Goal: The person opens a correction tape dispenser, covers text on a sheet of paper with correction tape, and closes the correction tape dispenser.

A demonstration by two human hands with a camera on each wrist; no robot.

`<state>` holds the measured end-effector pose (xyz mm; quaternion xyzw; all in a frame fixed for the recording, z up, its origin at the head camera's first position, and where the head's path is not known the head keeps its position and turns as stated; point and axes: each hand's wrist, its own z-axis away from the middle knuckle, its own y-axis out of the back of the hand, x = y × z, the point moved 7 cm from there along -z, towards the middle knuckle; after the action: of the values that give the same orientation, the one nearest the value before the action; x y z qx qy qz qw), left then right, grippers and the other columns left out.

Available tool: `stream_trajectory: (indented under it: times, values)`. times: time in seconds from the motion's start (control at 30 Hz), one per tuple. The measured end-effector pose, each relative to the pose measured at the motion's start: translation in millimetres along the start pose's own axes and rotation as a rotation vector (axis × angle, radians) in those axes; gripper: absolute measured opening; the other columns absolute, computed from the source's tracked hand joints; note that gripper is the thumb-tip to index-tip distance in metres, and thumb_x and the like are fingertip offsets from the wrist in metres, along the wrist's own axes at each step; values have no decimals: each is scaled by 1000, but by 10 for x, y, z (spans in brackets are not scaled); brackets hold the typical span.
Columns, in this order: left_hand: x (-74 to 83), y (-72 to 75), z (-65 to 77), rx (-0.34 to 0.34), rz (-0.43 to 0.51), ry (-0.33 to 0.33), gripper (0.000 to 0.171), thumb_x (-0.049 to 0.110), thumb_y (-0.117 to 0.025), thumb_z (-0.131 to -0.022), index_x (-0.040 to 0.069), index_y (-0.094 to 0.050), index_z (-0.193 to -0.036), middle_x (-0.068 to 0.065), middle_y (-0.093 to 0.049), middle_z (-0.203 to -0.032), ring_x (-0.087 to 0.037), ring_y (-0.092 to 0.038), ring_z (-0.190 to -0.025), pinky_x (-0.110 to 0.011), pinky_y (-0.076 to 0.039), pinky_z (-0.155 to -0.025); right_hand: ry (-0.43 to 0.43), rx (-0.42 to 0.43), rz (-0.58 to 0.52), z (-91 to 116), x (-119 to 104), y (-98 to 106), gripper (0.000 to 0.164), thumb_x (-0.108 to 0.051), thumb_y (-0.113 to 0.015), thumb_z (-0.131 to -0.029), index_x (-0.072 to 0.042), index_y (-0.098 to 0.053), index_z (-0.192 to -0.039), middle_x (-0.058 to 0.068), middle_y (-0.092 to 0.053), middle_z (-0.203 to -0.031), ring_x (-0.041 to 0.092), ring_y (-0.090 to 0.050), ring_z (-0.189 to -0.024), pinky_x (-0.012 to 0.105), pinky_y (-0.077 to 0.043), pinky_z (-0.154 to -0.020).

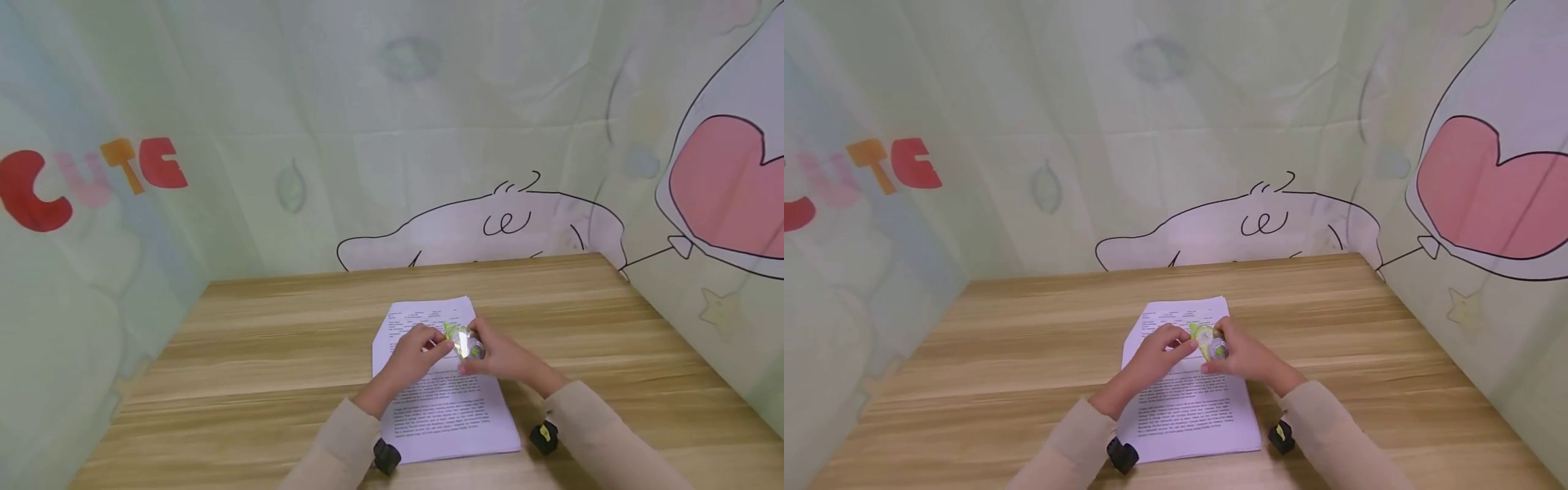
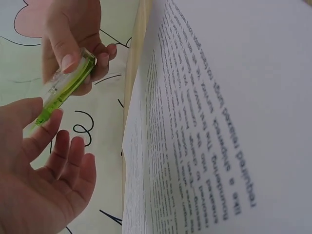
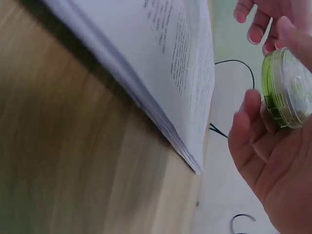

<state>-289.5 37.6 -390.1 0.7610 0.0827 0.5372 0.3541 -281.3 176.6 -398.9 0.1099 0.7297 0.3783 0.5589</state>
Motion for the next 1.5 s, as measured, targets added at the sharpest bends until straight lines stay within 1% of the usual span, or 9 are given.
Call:
stream_trajectory:
  times: [0.13, 0.23, 0.43, 0.77, 1.0, 1.13, 1.27, 1.37, 1.5]
  values:
    - [-8, 27, 17, -2, -21, -5, 23, 33, -57, -90, 11, -64, -87, 0, -58, -90, -11, -52, -82, -21, -44, -72, 27, 57, 248, 22, -58, 15, 61, -34, -76, -73, -7, -39, -113, 2, -53, -91, 10, -47, -74, 20, -40, -60]
    - [4, 46, 20, -19, -43, -20, 22, 33, -58, -90, 12, -64, -85, 1, -58, -88, -10, -52, -82, -21, -44, -73, 17, 68, 314, 38, -68, 32, 59, -34, -73, -75, -9, -39, -117, 1, -54, -91, 9, -47, -71, 20, -40, -57]
    - [22, 102, 23, -53, -94, -15, 21, 32, -59, -89, 13, -66, -84, 2, -59, -88, -10, -53, -82, -22, -44, -72, 23, 67, 330, 72, -61, 61, 58, -28, -69, -77, -6, -37, -121, 3, -56, -94, 9, -49, -73, 21, -42, -60]
    - [27, 247, 37, -6, -103, -57, 16, 25, -60, -88, 11, -67, -87, -3, -60, -94, -13, -57, -84, -20, -44, -71, 117, 18, 385, 141, -173, -14, 55, -23, -67, -76, -4, -38, -119, 2, -50, -97, 9, -46, -77, 20, -40, -64]
    - [34, 241, 63, 17, -113, -109, 15, 24, -59, -89, 10, -65, -88, -5, -58, -97, -16, -56, -88, -22, -44, -73, 86, -17, 335, 156, -175, -56, 55, -23, -67, -78, -5, -38, -123, 4, -51, -103, 10, -48, -81, 20, -42, -64]
    - [21, 236, 83, 51, -198, -140, 15, 25, -59, -90, 12, -64, -88, -4, -57, -98, -18, -54, -93, -27, -45, -76, 116, 3, 372, 163, -193, -61, 54, -27, -68, -78, -6, -44, -122, 6, -52, -110, 12, -49, -89, 24, -46, -69]
    - [-5, 233, 114, 53, -349, -131, 25, 33, -55, -91, 12, -64, -101, -7, -59, -112, -25, -53, -110, -41, -44, -91, 147, 101, 487, 171, -202, -16, 53, -33, -71, -75, -5, -55, -117, 10, -50, -115, 18, -48, -98, 33, -47, -78]
    - [-80, 252, 142, 36, -481, -86, 44, 41, -52, -91, 10, -56, -122, -10, -52, -131, -29, -44, -125, -48, -37, -103, 69, 159, 552, 171, -118, 67, 57, -38, -72, -75, -3, -58, -117, 13, -51, -116, 22, -49, -100, 38, -47, -82]
    - [-217, 359, 172, 65, -627, -47, 63, 48, -51, -90, 9, -41, -138, -11, -35, -147, -30, -30, -137, -51, -26, -110, -105, 144, 574, 167, 130, 205, 63, -42, -69, -77, -1, -55, -122, 17, -52, -123, 27, -53, -104, 45, -48, -86]
